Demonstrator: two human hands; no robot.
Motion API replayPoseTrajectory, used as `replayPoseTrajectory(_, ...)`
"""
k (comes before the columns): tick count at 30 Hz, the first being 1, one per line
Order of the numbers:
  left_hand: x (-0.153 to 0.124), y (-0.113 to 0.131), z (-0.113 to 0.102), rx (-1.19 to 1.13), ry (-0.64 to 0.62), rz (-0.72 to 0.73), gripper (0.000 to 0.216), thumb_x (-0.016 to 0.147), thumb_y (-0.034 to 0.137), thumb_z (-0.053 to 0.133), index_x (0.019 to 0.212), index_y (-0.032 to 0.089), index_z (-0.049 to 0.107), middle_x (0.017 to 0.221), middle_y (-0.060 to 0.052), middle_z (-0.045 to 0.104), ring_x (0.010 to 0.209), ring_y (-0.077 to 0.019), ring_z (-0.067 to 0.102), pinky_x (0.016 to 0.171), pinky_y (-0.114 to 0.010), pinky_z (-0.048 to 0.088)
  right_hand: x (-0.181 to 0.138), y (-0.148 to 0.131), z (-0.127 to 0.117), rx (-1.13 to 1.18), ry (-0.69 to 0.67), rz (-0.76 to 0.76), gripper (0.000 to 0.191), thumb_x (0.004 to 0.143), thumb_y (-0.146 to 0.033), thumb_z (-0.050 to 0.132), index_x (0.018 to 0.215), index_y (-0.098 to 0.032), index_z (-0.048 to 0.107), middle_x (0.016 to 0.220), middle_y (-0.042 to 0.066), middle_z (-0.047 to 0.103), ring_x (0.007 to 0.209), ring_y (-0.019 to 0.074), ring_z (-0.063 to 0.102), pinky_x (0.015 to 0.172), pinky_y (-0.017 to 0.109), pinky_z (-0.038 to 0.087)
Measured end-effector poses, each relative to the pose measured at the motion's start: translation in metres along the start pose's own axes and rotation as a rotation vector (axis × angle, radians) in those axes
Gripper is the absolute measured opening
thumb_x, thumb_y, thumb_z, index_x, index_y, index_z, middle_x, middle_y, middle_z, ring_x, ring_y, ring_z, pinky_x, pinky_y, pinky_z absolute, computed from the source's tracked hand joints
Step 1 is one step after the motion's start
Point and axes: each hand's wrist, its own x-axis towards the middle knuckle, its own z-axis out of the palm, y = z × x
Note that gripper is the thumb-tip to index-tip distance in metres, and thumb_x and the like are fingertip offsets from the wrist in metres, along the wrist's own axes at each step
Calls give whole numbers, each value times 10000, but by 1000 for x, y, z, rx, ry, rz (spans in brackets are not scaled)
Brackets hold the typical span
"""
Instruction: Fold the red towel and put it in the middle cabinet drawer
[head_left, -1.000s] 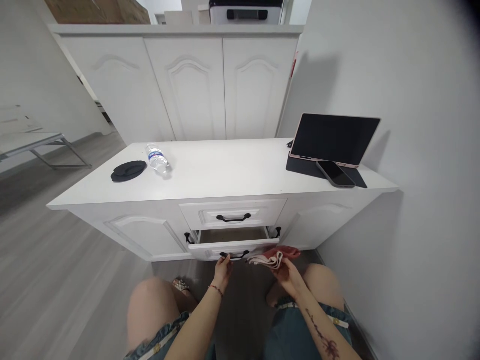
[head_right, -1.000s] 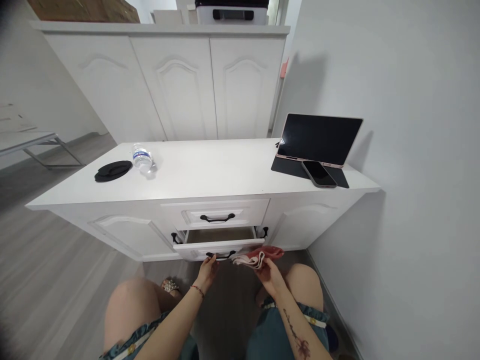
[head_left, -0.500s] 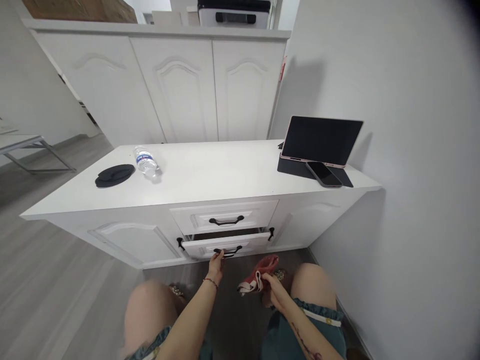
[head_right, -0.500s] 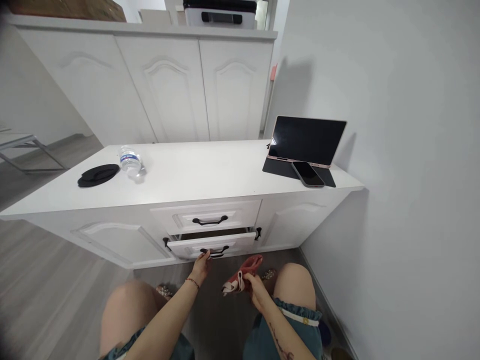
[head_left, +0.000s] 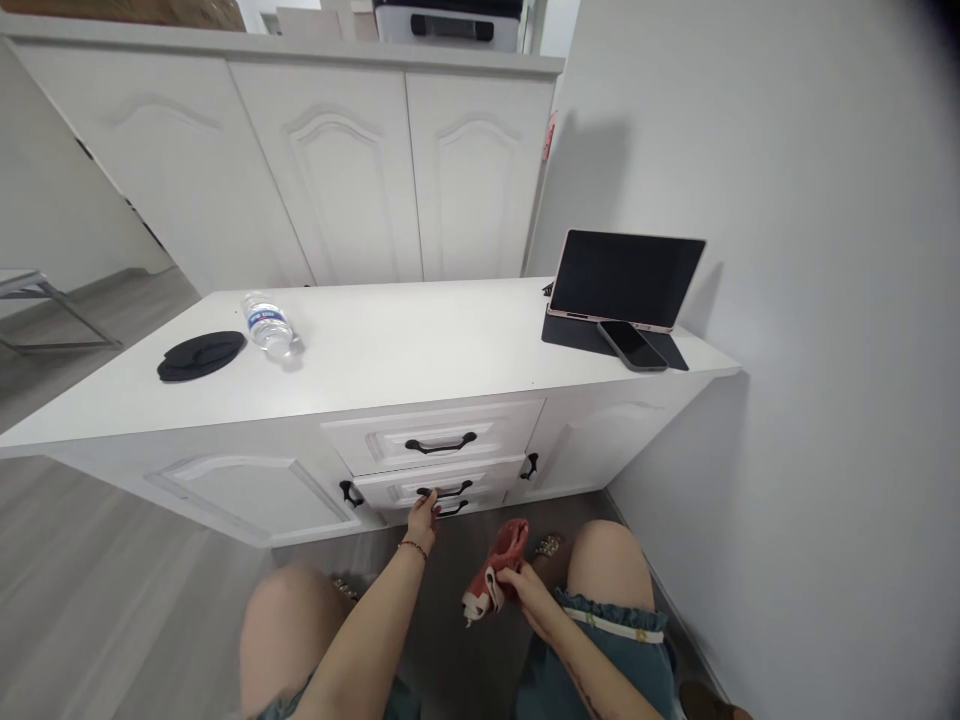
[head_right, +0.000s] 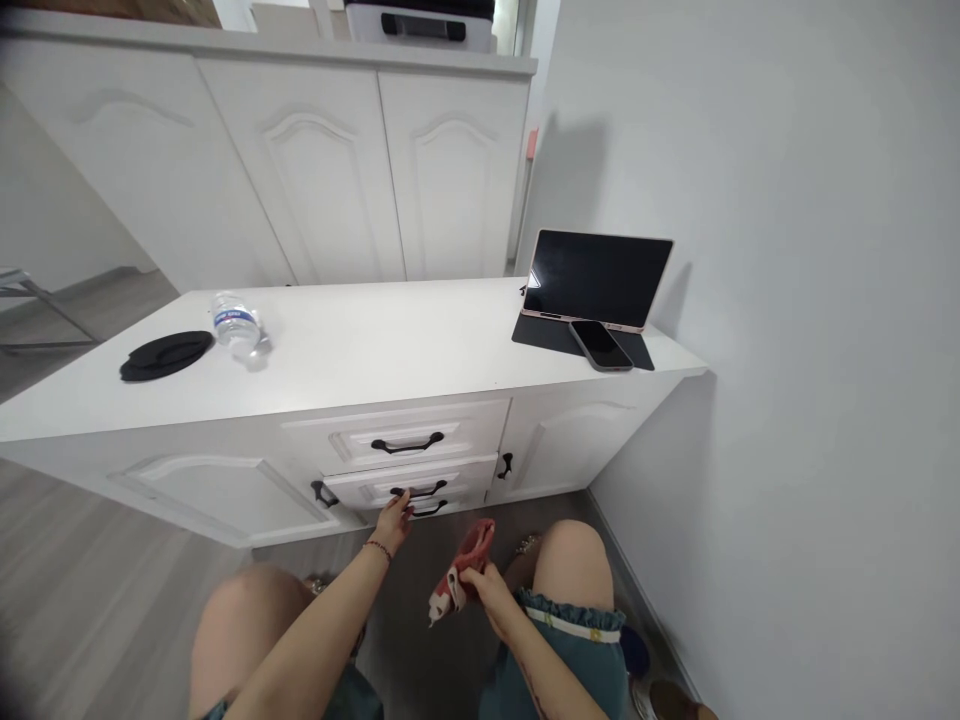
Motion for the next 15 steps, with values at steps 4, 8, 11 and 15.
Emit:
replayPoseTrajectory(4, 2, 5, 5, 17, 16, -29, 206, 703, 262, 719, 727, 208, 522, 729, 49, 571, 649, -111, 554, 626, -268, 323, -8, 9, 6, -64, -12, 53, 336, 509, -224, 610, 836, -155, 645, 725, 9, 687, 668, 170, 595, 619, 263, 429)
replayPoseTrajectory(8, 6, 7, 9, 42, 26, -46, 203, 709, 290, 715, 750, 217, 530, 794, 30, 600, 695, -131, 566, 659, -285, 348, -12, 20, 11, -161, -26, 66, 324, 487, -209, 593, 805, -161, 631, 706, 0, 669, 677, 171, 584, 635, 269, 420)
replayPoseTrajectory(11, 7, 5, 11, 64, 14, -40, 189, 740, 328, 687, 752, 210, 539, 809, 12, 613, 705, -134, 567, 660, -286, 362, -12, 25, 13, -209, -56, 68, 339, 494, -207, 583, 828, -168, 631, 735, 5, 671, 699, 181, 590, 650, 280, 425)
replayPoseTrajectory(15, 4, -10, 1, 88, -50, 5, 197, 795, 386, 612, 747, 198, 578, 802, -13, 633, 697, -134, 581, 632, -263, 399, -7, 28, 15, -219, -18, 71, 293, 478, -221, 573, 763, -172, 621, 695, 9, 653, 680, 191, 587, 634, 291, 429)
